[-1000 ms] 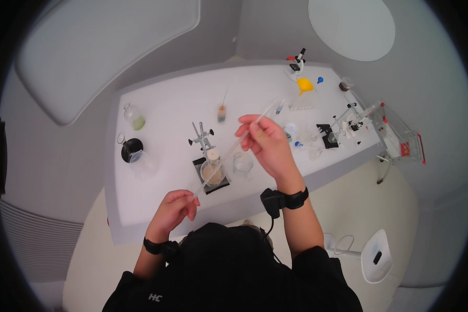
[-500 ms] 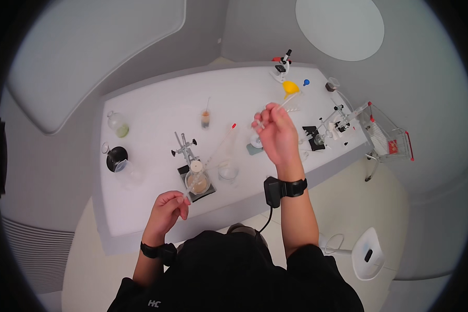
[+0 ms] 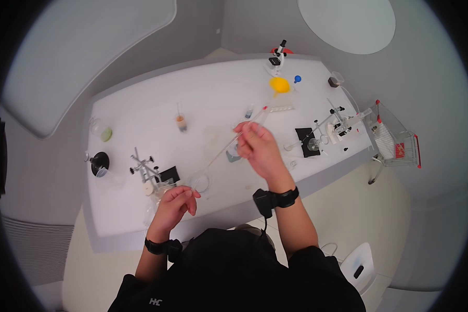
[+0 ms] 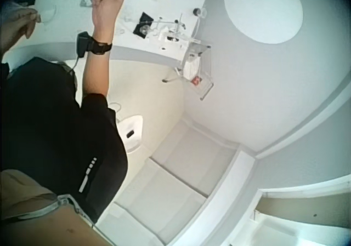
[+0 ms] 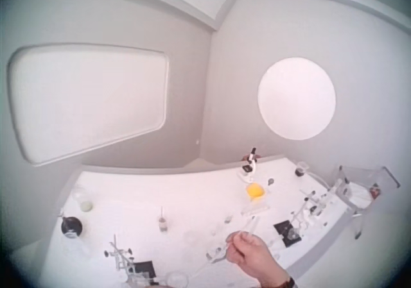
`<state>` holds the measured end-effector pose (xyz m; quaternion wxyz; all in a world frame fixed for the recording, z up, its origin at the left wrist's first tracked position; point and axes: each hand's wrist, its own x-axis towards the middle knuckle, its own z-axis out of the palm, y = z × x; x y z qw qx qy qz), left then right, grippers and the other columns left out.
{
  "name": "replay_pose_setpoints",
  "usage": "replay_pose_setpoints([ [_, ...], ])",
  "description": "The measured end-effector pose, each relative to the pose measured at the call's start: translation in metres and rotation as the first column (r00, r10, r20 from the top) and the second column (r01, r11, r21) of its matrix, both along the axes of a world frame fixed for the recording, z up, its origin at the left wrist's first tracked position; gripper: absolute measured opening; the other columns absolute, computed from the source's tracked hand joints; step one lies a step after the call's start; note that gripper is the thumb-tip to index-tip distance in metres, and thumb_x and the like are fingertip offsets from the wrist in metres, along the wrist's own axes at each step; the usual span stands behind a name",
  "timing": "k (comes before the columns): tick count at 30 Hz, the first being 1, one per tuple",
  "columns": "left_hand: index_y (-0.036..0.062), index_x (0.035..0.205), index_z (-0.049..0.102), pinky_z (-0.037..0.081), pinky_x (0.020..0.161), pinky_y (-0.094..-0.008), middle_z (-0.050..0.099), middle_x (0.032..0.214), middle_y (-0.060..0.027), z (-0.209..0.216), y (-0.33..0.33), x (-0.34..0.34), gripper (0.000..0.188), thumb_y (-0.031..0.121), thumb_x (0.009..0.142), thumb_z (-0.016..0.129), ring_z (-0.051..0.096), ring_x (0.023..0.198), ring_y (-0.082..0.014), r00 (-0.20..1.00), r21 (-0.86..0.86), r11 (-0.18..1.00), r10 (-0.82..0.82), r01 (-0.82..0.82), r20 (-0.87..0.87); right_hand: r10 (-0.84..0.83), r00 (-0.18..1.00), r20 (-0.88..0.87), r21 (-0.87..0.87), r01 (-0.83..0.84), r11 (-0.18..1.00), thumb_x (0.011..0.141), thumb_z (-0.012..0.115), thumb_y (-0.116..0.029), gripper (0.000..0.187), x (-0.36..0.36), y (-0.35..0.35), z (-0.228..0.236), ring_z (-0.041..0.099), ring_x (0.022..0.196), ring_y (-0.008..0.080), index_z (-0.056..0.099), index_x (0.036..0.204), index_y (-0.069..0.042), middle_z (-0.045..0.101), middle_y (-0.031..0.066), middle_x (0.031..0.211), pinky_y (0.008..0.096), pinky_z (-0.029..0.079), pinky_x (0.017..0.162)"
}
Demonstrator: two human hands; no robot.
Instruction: The person assembles a glass filtration apparatus by connecting a funnel to a flask and securing it to a stand. They then retrieve a beaker and a pipette from a shopping cart and place them on the table, followed by handling a long glass rod.
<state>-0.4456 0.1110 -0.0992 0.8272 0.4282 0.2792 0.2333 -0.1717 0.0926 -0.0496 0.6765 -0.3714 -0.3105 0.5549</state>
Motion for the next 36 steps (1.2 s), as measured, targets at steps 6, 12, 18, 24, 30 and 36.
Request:
replay_pose_setpoints([
  [6, -0.0019, 0.104, 0.063, 0.047, 0.065, -0.0257, 0.058, 0.069, -0.0041, -0.013, -0.012, 0.071, 0.023, 0.015, 0.099, 0.048, 0.055, 0.066, -0.0125, 0.999, -0.004, 1.000, 0.020, -0.020, -0.025, -0.018, 0.996, -0.083, 0.022, 0.020, 1.000, 0.102, 0.046, -0.023, 0.022, 0.113, -0.001, 0.007, 0.029, 0.048, 0.0066, 0.058, 0.099, -0.003, 0.053, -0.0012, 0.070, 0.0231, 0.028, 0.051],
  [12, -0.0007, 0.106, 0.062, 0.046, 0.068, -0.0259, 0.060, 0.072, -0.0043, -0.021, -0.024, 0.111, 0.022, 0.015, 0.099, 0.049, 0.057, 0.068, -0.0120, 0.995, 0.003, 0.996, 0.094, -0.094, -0.034, 0.041, 0.994, -0.105, 0.025, -0.038, 0.999, 0.102, 0.045, -0.020, 0.021, 0.158, 0.005, 0.000, 0.030, 0.049, 0.0063, 0.057, 0.101, -0.003, 0.054, -0.0004, 0.071, 0.0234, 0.029, 0.052],
  [18, 0.0007, 0.104, 0.061, 0.045, 0.069, -0.0263, 0.062, 0.075, -0.0065, -0.014, -0.022, 0.135, 0.019, 0.014, 0.099, 0.048, 0.059, 0.070, -0.0137, 0.985, 0.076, 0.985, 0.160, -0.155, -0.059, 0.144, 0.985, -0.099, 0.052, -0.140, 0.989, 0.102, 0.044, -0.018, 0.021, 0.173, 0.012, 0.000, 0.031, 0.049, 0.0062, 0.057, 0.104, -0.002, 0.054, -0.0003, 0.074, 0.0233, 0.029, 0.053],
  [24, 0.0020, 0.106, 0.061, 0.045, 0.071, -0.0250, 0.065, 0.078, -0.0045, -0.007, -0.020, 0.150, 0.018, 0.015, 0.099, 0.050, 0.061, 0.073, -0.0120, 0.981, 0.084, 0.978, 0.194, -0.191, -0.019, 0.229, 0.970, -0.082, 0.117, -0.219, 0.969, 0.101, 0.043, -0.017, 0.022, 0.185, 0.015, 0.005, 0.031, 0.050, 0.0061, 0.057, 0.107, -0.001, 0.055, -0.0009, 0.076, 0.0233, 0.029, 0.054],
  [30, 0.0021, 0.106, 0.061, 0.045, 0.071, -0.0252, 0.065, 0.078, -0.0046, -0.008, -0.024, 0.154, 0.018, 0.015, 0.098, 0.052, 0.061, 0.073, -0.0117, 0.976, 0.098, 0.973, 0.214, -0.209, -0.041, 0.269, 0.960, -0.083, 0.163, -0.253, 0.954, 0.102, 0.043, -0.018, 0.024, 0.190, 0.016, 0.004, 0.031, 0.050, 0.0058, 0.057, 0.110, 0.000, 0.057, -0.0002, 0.078, 0.0236, 0.029, 0.053],
  [36, 0.0014, 0.108, 0.064, 0.046, 0.072, -0.0255, 0.064, 0.078, -0.0038, 0.004, -0.031, 0.161, 0.019, 0.013, 0.097, 0.053, 0.059, 0.073, -0.0112, 0.975, 0.134, 0.969, 0.217, -0.209, -0.053, 0.299, 0.953, -0.046, 0.208, -0.283, 0.936, 0.102, 0.041, -0.017, 0.024, 0.196, 0.011, 0.007, 0.032, 0.050, 0.0060, 0.056, 0.111, 0.000, 0.058, 0.0015, 0.082, 0.0242, 0.031, 0.054],
])
